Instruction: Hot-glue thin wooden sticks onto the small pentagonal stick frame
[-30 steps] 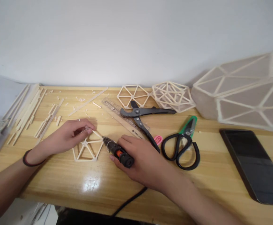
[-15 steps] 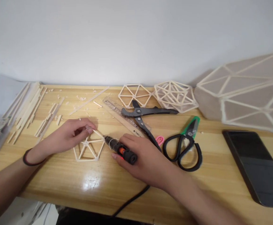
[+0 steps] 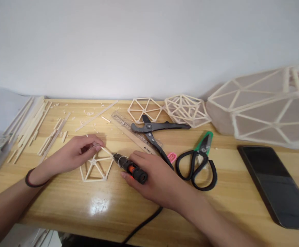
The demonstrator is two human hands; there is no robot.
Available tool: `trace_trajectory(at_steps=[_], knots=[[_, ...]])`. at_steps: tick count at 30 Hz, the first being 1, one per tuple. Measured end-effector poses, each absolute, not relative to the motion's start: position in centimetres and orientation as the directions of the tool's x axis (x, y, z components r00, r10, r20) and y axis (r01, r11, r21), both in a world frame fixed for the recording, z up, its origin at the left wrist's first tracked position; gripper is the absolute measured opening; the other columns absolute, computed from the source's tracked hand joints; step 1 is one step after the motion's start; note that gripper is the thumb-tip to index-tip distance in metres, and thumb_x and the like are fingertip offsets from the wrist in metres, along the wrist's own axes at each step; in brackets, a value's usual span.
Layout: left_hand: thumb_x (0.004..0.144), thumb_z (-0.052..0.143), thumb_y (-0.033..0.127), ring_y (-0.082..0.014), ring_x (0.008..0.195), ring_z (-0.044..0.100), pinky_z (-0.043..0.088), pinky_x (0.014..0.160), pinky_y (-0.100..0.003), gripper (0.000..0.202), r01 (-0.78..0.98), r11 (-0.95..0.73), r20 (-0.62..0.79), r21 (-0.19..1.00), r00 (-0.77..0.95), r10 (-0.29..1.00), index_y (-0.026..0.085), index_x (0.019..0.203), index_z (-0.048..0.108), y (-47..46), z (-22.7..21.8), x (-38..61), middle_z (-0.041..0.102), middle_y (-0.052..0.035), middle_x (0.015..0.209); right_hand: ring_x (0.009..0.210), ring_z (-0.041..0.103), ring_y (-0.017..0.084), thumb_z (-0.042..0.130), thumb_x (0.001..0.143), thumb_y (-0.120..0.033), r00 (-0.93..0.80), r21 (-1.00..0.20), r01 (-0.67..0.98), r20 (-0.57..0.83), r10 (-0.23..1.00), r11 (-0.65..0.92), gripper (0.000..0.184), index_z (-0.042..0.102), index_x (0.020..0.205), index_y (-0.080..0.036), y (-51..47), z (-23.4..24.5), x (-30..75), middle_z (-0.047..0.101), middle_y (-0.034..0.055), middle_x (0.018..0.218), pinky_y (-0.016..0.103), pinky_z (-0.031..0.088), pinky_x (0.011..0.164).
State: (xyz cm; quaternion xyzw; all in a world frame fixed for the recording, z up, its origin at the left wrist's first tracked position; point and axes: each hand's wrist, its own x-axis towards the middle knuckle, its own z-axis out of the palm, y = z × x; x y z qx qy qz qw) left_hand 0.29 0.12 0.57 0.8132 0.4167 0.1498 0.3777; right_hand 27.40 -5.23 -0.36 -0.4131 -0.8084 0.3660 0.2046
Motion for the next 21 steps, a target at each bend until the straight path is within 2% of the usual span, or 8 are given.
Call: trace_trajectory(at_steps=[11, 16, 21], knots=[[0.1, 0.051, 0.019, -0.0124, 0.074, 0.06, 0.045, 0.065, -0.022, 0.016, 0.566, -0.383, -0.056, 0.73, 0.609, 0.791, 0.018, 0.097, 0.066, 0.06, 0.59, 0.22, 0.068, -0.0022, 0.094, 0.077, 0.061, 0.018, 0.063, 0.096, -0.024, -0.567, -0.761, 0.531, 0.008, 0.824, 0.373, 0.012, 0.058, 0.086, -0.02, -5.32, -0.3, 27.35, 0.062, 0.0024, 0.083, 0.031, 0.046, 0.071], [0.101, 0.05, 0.02, -0.0127, 0.075, 0.06, 0.044, 0.064, -0.022, 0.016, 0.568, -0.378, -0.058, 0.731, 0.604, 0.795, 0.018, 0.096, 0.066, 0.05, 0.68, 0.28, 0.069, -0.0028, 0.094, 0.073, 0.059, 0.017, 0.063, 0.096, -0.025, -0.57, -0.766, 0.527, 0.001, 0.822, 0.367, 0.017, 0.056, 0.081, -0.021, -5.28, -0.25, 27.33, 0.059, 0.0008, 0.079, 0.029, 0.045, 0.068], [0.1, 0.051, 0.021, -0.0128, 0.073, 0.06, 0.045, 0.064, -0.023, 0.016, 0.564, -0.388, -0.047, 0.729, 0.607, 0.793, 0.018, 0.097, 0.066, 0.08, 0.57, 0.25, 0.069, -0.0028, 0.093, 0.074, 0.06, 0.018, 0.063, 0.095, -0.025, -0.566, -0.759, 0.534, 0.007, 0.825, 0.373, 0.015, 0.057, 0.082, -0.021, -5.3, -0.29, 27.33, 0.06, 0.0015, 0.08, 0.03, 0.046, 0.07]])
